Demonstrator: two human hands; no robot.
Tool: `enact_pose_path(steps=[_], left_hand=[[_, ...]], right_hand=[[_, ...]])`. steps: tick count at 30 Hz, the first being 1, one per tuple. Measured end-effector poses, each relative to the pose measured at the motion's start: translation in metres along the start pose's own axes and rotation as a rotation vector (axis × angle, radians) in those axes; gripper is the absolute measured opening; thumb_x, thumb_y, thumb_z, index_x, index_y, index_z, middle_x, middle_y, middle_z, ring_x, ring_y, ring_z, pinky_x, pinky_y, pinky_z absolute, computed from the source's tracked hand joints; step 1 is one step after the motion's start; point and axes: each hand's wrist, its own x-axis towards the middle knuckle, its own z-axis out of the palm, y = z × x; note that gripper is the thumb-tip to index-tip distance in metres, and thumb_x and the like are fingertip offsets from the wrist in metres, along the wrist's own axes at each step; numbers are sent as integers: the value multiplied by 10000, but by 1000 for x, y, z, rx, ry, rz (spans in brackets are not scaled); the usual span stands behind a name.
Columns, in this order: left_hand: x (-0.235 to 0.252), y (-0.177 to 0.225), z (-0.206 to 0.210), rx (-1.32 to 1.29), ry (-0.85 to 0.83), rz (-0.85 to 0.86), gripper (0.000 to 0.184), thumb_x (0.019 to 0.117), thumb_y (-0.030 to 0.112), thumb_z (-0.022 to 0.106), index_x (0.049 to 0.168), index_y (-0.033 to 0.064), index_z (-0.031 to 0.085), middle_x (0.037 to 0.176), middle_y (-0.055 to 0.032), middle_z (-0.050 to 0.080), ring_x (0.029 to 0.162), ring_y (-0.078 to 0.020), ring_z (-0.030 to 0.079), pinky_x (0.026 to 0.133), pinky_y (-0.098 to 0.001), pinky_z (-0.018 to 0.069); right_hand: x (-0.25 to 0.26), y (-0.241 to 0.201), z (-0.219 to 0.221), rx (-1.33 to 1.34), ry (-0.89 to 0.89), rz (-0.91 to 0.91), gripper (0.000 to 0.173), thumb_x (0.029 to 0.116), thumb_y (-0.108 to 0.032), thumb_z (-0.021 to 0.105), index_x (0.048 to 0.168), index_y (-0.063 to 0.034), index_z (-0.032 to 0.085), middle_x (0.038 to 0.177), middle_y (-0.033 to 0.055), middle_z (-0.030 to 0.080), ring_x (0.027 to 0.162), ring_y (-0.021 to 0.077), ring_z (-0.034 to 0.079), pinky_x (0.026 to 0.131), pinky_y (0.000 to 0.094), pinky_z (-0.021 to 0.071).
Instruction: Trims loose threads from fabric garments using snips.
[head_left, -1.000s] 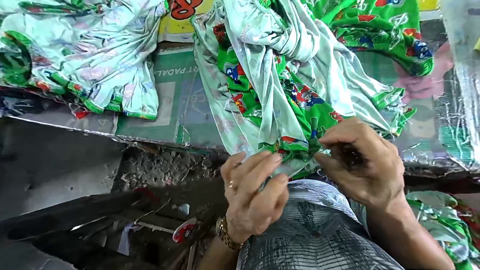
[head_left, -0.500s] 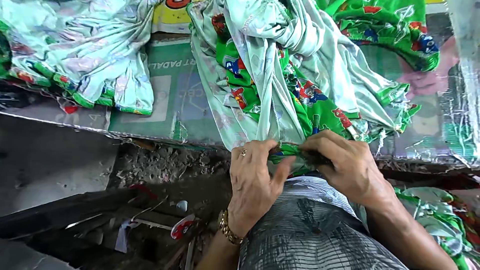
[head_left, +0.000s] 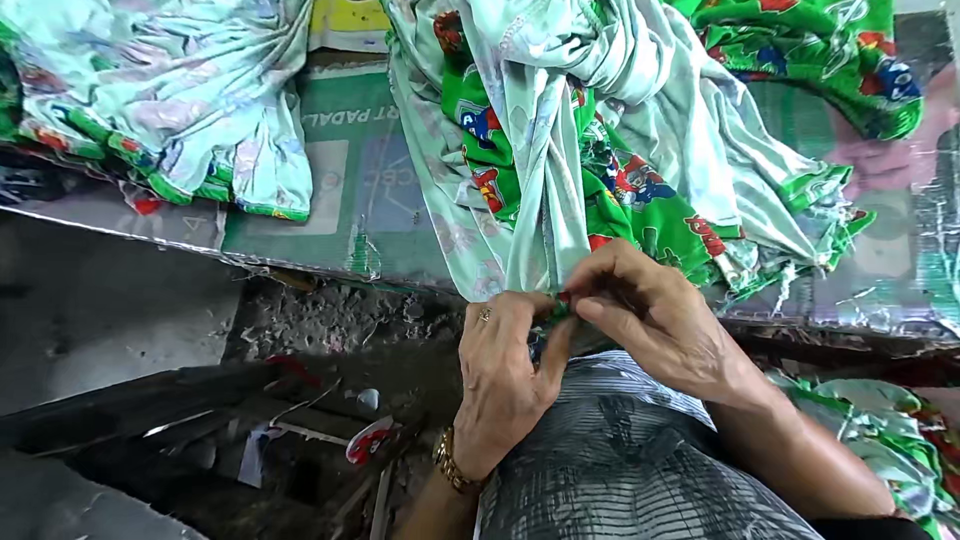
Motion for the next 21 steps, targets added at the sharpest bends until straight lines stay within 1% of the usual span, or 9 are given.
enact_pose_path(steps=[2,4,6,10,12,14,15,18,21], left_hand=[[1,-1,0,-58,-3,-54,237,1011,329,613,1071,100,619,893,37,666,839,-32,604,789,-242,493],[4,0,2,-30,-12,-87,269,992,367,647,1050,105,633,851,39,646,782,-40,597,741,-255,494],[7,2,2,-20,-31,-102,213,991,331,657,1009,119,659,842,47,645,773,-47,593,725,-272,476],[4,-1,-3,-176,-48,-126,86,987,217,667,972,133,677,886,70,678,841,-20,627,801,-260,512],[2,-4,-4,-221,-51,-144,73,991,197,654,979,128,677,889,68,677,844,-18,629,791,-240,521],[2,-5,-4,-244,-41,-158,72,997,187,639,1003,119,662,884,66,683,831,-15,636,772,-232,527],[2,-4,-4,-240,-37,-162,83,1001,188,628,1027,113,653,879,68,686,816,-9,639,757,-223,535],[4,-3,-2,-137,-40,-165,147,1000,235,626,1078,113,646,815,81,667,722,-11,613,686,-232,521],[6,-3,2,25,-49,-117,211,972,290,661,1079,108,654,733,71,626,656,-60,581,645,-289,482]], right_hand=[[0,0,-1,17,-28,-2,370,1090,-445,444,1126,-101,576,812,-71,580,662,-23,547,557,137,473],[1,-1,-3,29,-47,13,460,1090,-524,365,1124,-113,568,789,-72,557,640,-19,530,532,143,455],[2,-2,-2,8,-55,15,416,1101,-476,373,1114,-111,570,784,-73,546,638,-22,528,533,140,459],[3,-2,-1,-32,-55,6,318,1087,-386,473,1110,-101,613,874,-73,615,742,-26,595,618,135,516],[0,-2,-1,-52,-32,5,287,1062,-355,544,1116,-89,635,914,-62,640,783,-22,619,650,135,538],[-4,-6,3,-217,37,7,228,994,-280,646,1127,-94,642,933,-55,645,761,-34,607,630,119,527],[-6,-8,4,-353,69,0,235,965,-249,674,1139,-94,650,960,-36,649,760,-20,605,626,132,522],[-9,-7,6,-668,100,-18,225,928,-192,675,1122,-79,688,962,55,662,694,129,630,533,291,491],[-11,-5,3,-745,81,-48,118,938,-158,664,1017,-76,696,898,65,652,651,173,630,492,327,474]])
